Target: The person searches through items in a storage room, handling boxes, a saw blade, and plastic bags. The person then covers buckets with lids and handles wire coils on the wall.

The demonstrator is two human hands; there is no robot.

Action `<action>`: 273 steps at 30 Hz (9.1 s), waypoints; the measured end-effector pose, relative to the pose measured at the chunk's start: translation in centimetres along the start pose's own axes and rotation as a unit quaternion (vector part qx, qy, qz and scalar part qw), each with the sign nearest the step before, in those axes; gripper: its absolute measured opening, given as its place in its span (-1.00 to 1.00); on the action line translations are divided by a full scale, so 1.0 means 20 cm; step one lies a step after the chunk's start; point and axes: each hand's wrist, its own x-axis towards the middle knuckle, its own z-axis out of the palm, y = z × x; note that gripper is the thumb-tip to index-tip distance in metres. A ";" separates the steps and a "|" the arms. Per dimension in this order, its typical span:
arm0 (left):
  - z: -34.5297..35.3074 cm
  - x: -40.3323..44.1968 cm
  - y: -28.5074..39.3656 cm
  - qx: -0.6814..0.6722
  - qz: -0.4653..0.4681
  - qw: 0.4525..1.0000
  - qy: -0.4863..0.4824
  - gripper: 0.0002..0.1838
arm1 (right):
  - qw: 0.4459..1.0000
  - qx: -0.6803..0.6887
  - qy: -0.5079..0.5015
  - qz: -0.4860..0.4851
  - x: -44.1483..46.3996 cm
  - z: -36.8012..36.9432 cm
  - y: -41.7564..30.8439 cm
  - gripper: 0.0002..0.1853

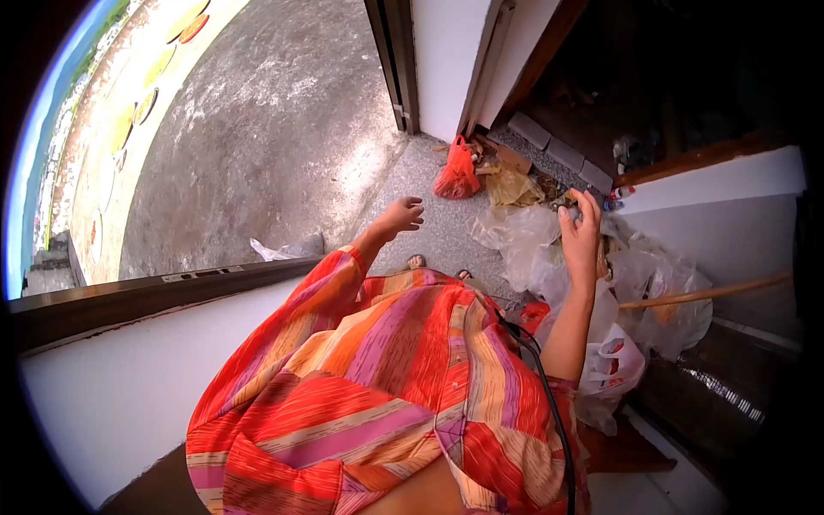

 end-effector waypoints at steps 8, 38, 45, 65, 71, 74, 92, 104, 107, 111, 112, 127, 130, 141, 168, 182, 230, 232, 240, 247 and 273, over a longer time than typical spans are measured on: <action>-0.09 0.10 -0.35 0.347 0.054 0.936 -0.019 -0.56 | 0.975 0.138 0.029 0.170 -0.25 -0.11 0.58 -0.67; 1.11 -0.25 0.48 0.366 0.578 0.713 -0.152 -0.69 | 0.449 0.797 -0.200 0.351 -0.35 0.50 0.59 -0.70; 0.51 0.11 -0.14 0.730 0.043 0.654 -0.194 -0.46 | 0.477 0.803 -0.009 0.357 -0.41 -0.23 0.76 -0.80; 0.11 0.27 -0.50 0.341 -0.121 0.932 0.030 -0.50 | 0.338 0.868 0.044 0.362 0.22 -0.39 1.12 -0.80; -0.14 0.93 -0.26 0.307 -0.083 0.947 0.049 -0.56 | 0.369 0.857 0.163 0.322 0.64 -0.45 1.23 -0.82; -0.09 1.15 0.20 0.157 -0.193 0.968 0.035 -0.59 | 0.370 0.862 0.169 0.302 0.78 -0.50 1.22 -0.82; 1.28 2.74 1.79 0.253 -0.085 0.941 -0.206 -0.69 | 0.342 0.879 0.289 0.161 1.59 -0.99 1.60 -0.77; 1.87 3.48 2.38 0.235 0.025 0.966 -0.102 -0.74 | 0.331 0.878 0.200 0.281 2.85 -1.63 2.02 -0.77; 1.64 3.42 2.19 0.349 -0.004 0.933 -0.086 -0.77 | 0.337 0.864 0.213 0.308 2.99 -1.71 2.21 -0.79; 1.52 3.18 2.07 0.406 -0.128 0.904 -0.049 -0.78 | 0.335 0.862 0.232 0.303 3.20 -1.84 2.27 -0.80; 1.54 3.19 2.08 0.410 -0.138 0.900 -0.047 -0.79 | 0.328 0.870 0.241 0.278 3.27 -1.87 2.32 -0.80; 3.11 4.76 4.38 0.135 0.076 0.983 -0.094 -0.63 | 0.308 0.868 0.354 0.162 4.52 -2.43 2.85 -0.81; 3.21 5.06 4.35 -0.018 0.070 0.986 -0.148 -0.71 | 0.344 0.836 0.382 0.191 4.72 -2.51 3.05 -0.83; 3.38 5.56 4.52 0.064 -0.088 0.993 -0.054 -0.72 | 0.415 0.763 0.334 0.366 6.07 -2.80 3.85 -0.91; 3.93 8.01 7.73 0.254 0.327 0.904 0.110 -0.54 | 0.479 0.773 0.042 0.414 9.61 -3.21 4.64 -0.84; 4.15 9.48 9.94 0.500 0.324 0.793 0.129 -0.40 | 0.954 0.197 -0.088 0.208 12.37 -3.37 5.46 -0.25; 4.25 9.08 8.03 0.151 0.048 0.986 0.044 -0.52 | 0.878 -0.010 -0.476 0.056 11.51 -3.02 5.13 -0.59; 4.32 9.29 8.35 0.168 0.109 0.977 0.074 -0.52 | 0.889 -0.019 -0.455 0.050 11.59 -3.09 5.20 -0.58; 4.50 9.89 9.27 0.207 0.210 0.942 0.159 -0.51 | 0.916 -0.065 -0.384 0.091 11.89 -3.50 5.50 -0.63; 4.63 9.89 8.83 0.352 0.049 0.933 -0.056 -0.51 | 0.922 -0.005 -0.340 0.188 11.86 -3.59 5.70 -0.63; 4.63 9.34 7.88 0.228 -0.091 0.969 0.009 -0.54 | 0.912 -0.021 -0.366 0.184 11.60 -3.41 5.58 -0.62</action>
